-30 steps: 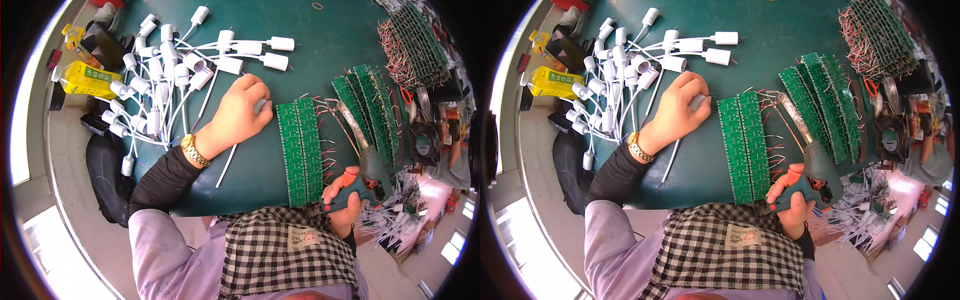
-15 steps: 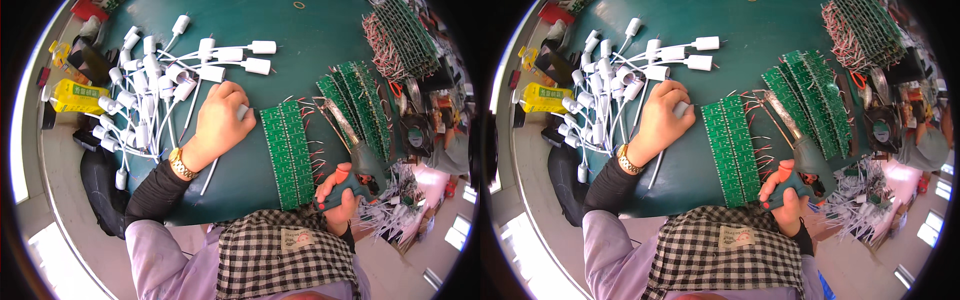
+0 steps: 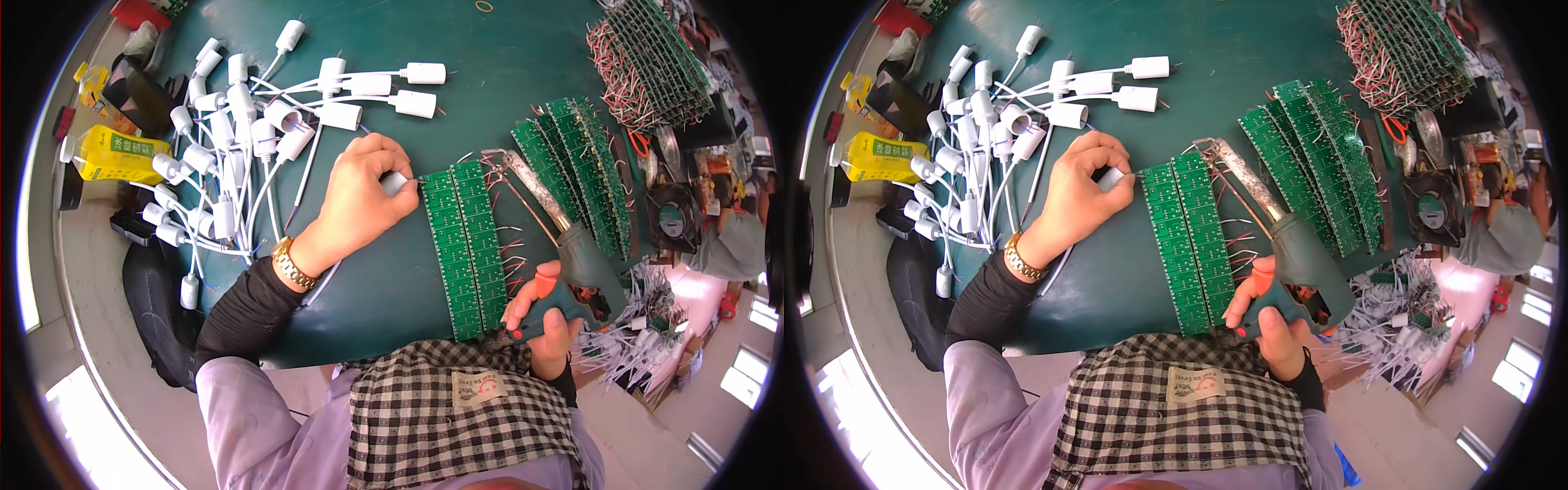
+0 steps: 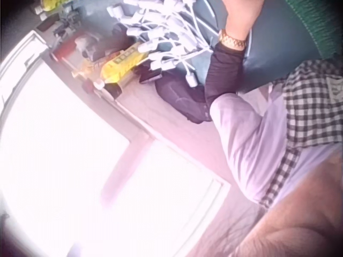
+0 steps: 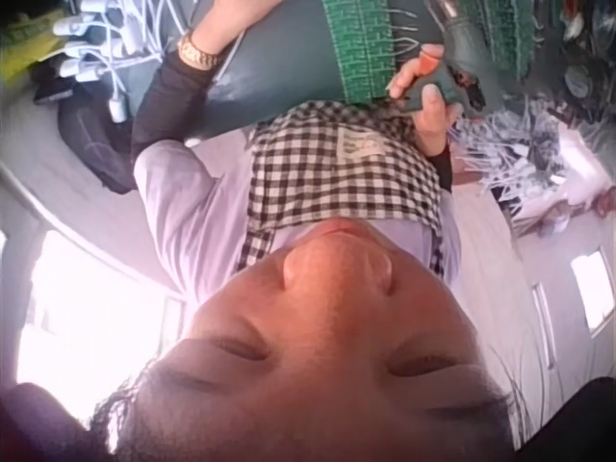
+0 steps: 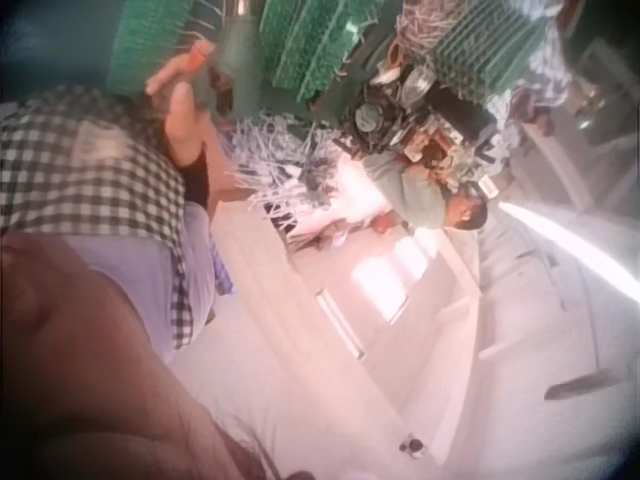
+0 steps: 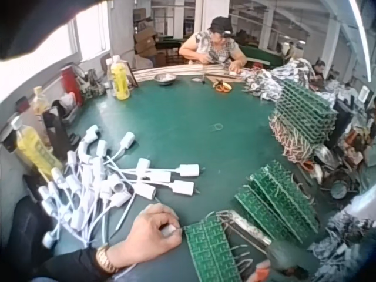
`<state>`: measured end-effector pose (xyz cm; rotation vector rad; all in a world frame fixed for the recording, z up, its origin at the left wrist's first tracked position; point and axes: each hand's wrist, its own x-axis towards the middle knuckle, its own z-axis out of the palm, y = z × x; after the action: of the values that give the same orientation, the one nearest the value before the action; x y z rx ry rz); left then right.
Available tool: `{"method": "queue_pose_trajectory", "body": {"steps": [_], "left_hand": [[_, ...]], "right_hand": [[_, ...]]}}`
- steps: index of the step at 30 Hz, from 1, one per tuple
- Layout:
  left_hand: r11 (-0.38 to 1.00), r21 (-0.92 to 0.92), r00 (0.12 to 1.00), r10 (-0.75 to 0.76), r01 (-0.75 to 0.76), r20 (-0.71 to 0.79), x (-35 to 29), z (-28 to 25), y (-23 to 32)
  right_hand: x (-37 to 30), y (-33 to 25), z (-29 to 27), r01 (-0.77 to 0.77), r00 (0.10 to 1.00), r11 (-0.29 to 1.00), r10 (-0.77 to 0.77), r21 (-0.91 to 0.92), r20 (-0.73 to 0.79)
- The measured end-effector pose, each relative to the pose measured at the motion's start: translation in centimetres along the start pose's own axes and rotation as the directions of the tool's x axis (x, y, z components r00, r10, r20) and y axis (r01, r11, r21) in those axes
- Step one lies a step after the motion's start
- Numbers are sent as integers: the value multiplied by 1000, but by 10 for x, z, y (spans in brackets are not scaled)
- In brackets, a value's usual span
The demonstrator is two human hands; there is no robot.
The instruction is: The person solders wires from power adapters onto a circuit board strip using a soldering iron, places the assembled strip aside, and solders more adapter wires onto another circuit board strip.
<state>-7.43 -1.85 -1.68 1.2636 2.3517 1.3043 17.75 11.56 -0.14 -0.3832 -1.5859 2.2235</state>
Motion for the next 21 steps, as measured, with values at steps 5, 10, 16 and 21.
{"method": "queue_pose_trajectory", "body": {"steps": [5,10,16,21], "left_hand": [[998,67,1000,0,1,-18,1,4,-1],[996,82,1000,-22,22,-4,2,4,1],[996,86,1000,-7,6,7,2,2,0],[996,87,1000,-19,19,3,2,2,2]], "right_hand": [[5,-6,11,-93,993,994,97,-59,61],[8,-8,16,-197,975,975,206,-107,85],[8,-10,20,-213,973,958,226,-190,47],[2,-3,16,-160,972,928,208,-337,110]]}}
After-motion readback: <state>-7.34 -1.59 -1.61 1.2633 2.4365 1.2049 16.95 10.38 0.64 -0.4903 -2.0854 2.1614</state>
